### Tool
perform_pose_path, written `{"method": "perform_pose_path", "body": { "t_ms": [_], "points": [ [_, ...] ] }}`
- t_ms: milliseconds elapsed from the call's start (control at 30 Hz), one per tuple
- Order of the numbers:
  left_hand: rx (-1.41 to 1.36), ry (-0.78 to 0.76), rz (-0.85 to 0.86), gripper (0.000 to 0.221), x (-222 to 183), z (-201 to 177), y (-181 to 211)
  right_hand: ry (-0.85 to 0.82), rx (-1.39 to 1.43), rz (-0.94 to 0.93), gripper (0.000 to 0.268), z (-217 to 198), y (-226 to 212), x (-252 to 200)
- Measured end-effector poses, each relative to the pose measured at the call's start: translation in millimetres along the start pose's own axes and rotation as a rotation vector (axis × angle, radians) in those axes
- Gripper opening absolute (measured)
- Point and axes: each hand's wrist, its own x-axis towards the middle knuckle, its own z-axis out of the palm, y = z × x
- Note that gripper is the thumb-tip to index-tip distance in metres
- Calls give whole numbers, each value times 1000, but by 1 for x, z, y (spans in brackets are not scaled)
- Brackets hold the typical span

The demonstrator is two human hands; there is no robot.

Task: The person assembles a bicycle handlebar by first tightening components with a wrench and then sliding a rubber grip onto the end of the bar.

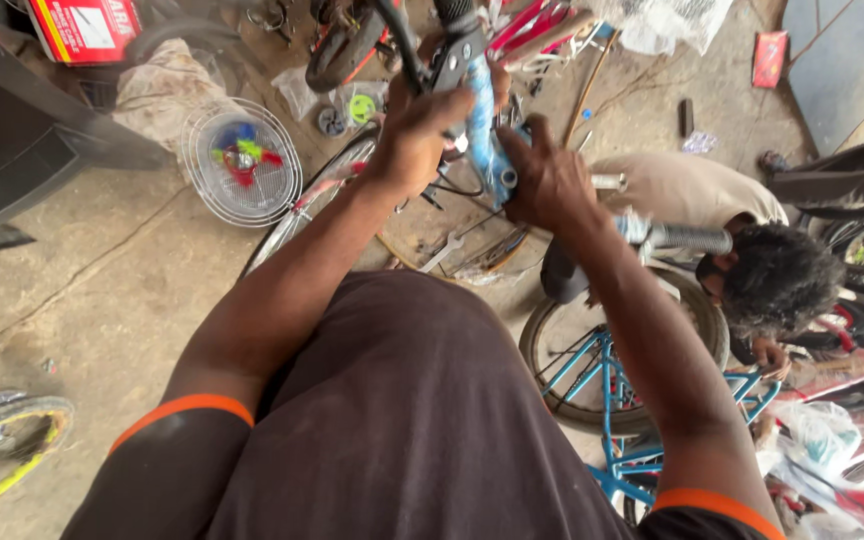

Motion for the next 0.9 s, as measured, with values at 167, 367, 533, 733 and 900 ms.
{"method": "perform_pose_path", "body": {
  "t_ms": [167,367,533,733,900],
  "points": [
    [-167,74,-110,43,42,-16,-16,-32,23,52,63,0,5,18],
    [68,81,33,48,39,-17,-25,104,21,34,57,9,-8,13],
    [-167,29,-177,44,80,-46,-28,-83,18,175,50,13,-12,26],
    [406,63,55,61,26,-70,-70,-115,-18,165,45,11,-13,32],
    [658,259,-73,22,-68,-126,-120,-113,-28,164,35,14,-9,35]
  ]
}}
